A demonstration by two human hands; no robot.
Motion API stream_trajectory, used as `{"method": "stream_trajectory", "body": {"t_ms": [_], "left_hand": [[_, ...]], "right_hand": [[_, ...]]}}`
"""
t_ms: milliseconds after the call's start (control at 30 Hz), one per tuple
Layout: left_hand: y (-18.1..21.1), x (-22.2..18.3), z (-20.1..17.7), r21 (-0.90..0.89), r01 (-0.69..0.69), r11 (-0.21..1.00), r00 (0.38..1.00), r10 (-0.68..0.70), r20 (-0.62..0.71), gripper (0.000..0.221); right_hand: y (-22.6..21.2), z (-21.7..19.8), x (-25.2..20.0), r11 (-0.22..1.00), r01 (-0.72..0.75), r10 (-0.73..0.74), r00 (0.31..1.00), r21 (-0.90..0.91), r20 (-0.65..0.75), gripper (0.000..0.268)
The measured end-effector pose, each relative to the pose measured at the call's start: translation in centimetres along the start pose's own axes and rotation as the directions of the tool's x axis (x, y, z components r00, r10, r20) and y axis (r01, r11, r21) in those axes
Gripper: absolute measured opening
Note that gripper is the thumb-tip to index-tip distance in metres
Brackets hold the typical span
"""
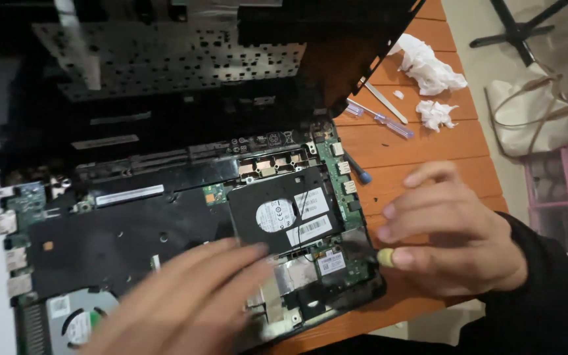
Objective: Connecting internal ribbon cables and using a screwdriver to secure components inside an open laptop chassis.
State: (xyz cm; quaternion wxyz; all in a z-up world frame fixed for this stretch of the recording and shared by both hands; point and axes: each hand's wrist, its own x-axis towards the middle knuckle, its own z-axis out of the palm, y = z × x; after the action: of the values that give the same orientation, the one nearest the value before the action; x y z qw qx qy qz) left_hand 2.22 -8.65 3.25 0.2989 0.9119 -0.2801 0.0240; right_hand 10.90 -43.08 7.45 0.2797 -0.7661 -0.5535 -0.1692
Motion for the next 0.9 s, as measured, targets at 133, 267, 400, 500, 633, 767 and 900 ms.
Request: {"method": "stream_trajectory", "body": {"t_ms": [133, 267, 400, 500, 633, 767, 900], "left_hand": [[3.9, 6.9, -0.4, -0.522, -0.176, 0.835, 0.961, 0.26, 0.093, 0.072], [4.7, 9.9, 2.3, -0.564, -0.248, 0.788, 0.949, 0.315, 0.024, 0.042], [5.0, 12.5, 1.5, -0.522, -0.098, 0.847, 0.939, 0.253, 0.233, 0.025], [4.5, 13.3, 1.8, -0.423, -0.05, 0.905, 0.911, 0.215, 0.352, 0.013], [3.7, 13.4, 2.3, -0.427, -0.095, 0.899, 0.915, 0.247, 0.317, 0.005], [3.4, 13.0, 2.9, -0.42, -0.142, 0.896, 0.922, 0.274, 0.273, 0.007], [3.6, 12.7, 3.0, -0.394, -0.146, 0.907, 0.928, 0.263, 0.262, 0.014]], "right_hand": [[0.0, -0.8, -0.8, 0.996, 0.009, -0.009, 1.0, -0.089, -0.005, 0.025], [0.7, -1.4, -1.0, 0.994, 0.045, -0.05, 0.997, -0.103, -0.053, 0.02], [0.6, -2.0, -1.1, 0.992, 0.046, -0.046, 0.999, -0.115, 0.002, 0.021], [0.7, -1.7, -0.8, 0.993, 0.036, -0.036, 0.999, -0.113, -0.004, 0.016], [0.9, -1.5, -0.3, 0.997, 0.002, -0.004, 1.0, -0.073, -0.028, 0.014], [0.8, -1.6, -0.7, 0.997, -0.018, 0.02, 0.999, -0.078, 0.025, 0.014], [0.8, -1.5, -1.2, 0.993, 0.042, -0.038, 0.999, -0.114, 0.031, 0.016]]}}
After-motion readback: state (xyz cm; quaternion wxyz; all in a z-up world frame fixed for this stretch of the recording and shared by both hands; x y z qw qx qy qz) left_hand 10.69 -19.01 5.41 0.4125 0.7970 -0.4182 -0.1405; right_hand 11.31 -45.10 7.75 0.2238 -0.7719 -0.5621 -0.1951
